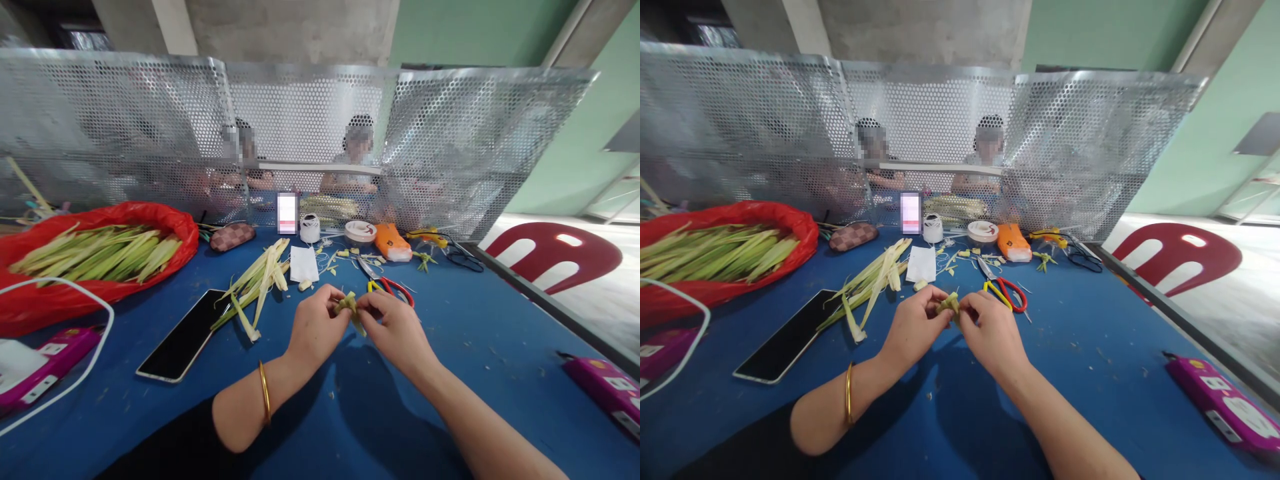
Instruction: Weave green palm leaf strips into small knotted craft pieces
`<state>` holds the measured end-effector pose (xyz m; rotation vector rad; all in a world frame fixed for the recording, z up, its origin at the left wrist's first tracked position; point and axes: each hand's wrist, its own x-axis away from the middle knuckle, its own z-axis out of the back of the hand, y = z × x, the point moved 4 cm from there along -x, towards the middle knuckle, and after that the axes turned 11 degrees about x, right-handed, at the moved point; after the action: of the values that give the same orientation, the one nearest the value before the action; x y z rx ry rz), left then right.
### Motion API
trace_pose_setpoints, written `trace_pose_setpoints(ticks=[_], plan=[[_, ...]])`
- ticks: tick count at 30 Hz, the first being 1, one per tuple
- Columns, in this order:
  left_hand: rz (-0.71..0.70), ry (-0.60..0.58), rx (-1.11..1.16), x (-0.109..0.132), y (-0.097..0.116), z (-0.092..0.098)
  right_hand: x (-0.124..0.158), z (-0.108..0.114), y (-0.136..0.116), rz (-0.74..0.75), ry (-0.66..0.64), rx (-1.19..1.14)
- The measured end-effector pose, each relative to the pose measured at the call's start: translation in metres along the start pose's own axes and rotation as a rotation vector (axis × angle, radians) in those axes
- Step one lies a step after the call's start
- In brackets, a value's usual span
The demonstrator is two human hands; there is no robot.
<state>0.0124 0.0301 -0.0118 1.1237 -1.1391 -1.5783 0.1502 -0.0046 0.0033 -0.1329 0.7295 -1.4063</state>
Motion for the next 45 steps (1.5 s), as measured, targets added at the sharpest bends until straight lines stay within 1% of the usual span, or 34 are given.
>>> trace_pose_setpoints(ticks=[3, 5, 9, 14, 17, 20, 23, 25, 27, 31, 34, 36, 38, 45], plan=[[0.111, 0.019, 0.187, -0.003, -0.005, 0.000, 0.002, -0.002, -0.003, 0.016, 0.006, -0.044], [0.161, 0.045, 0.272, -0.003, -0.005, 0.000, 0.003, -0.003, -0.005, 0.028, 0.027, -0.066], [0.209, 0.085, 0.368, -0.003, -0.002, 0.000, 0.007, -0.004, -0.007, 0.017, 0.069, -0.135], [0.299, 0.131, 0.564, -0.003, -0.001, 0.003, 0.006, -0.004, -0.013, 0.130, 0.044, -0.289], [0.331, 0.130, 0.609, -0.003, -0.002, 0.004, 0.003, -0.002, -0.012, 0.119, 0.060, -0.377], [0.337, 0.122, 0.582, -0.003, -0.003, 0.002, 0.002, -0.002, -0.007, -0.003, 0.080, -0.458], [0.297, 0.094, 0.547, -0.003, -0.003, -0.001, 0.001, -0.004, 0.002, -0.169, 0.097, -0.603], [0.275, 0.083, 0.517, -0.002, -0.003, -0.003, 0.000, -0.005, 0.006, -0.233, 0.109, -0.678], [0.278, 0.077, 0.492, -0.001, -0.003, -0.004, 0.000, -0.006, 0.007, -0.235, 0.114, -0.659], [0.270, 0.077, 0.487, 0.000, -0.002, -0.005, 0.003, -0.006, 0.005, -0.144, 0.143, -0.439], [0.260, 0.071, 0.483, 0.001, -0.004, -0.006, 0.006, -0.004, 0.003, -0.133, 0.165, -0.333], [0.239, 0.061, 0.450, 0.000, -0.005, -0.005, 0.006, -0.004, 0.002, -0.126, 0.126, -0.310], [0.193, 0.056, 0.377, 0.000, -0.006, -0.004, 0.005, -0.006, 0.003, -0.145, 0.072, -0.334], [-0.047, 0.034, 0.023, 0.002, -0.001, 0.000, -0.003, -0.014, 0.016, -0.312, -0.100, -0.626]])
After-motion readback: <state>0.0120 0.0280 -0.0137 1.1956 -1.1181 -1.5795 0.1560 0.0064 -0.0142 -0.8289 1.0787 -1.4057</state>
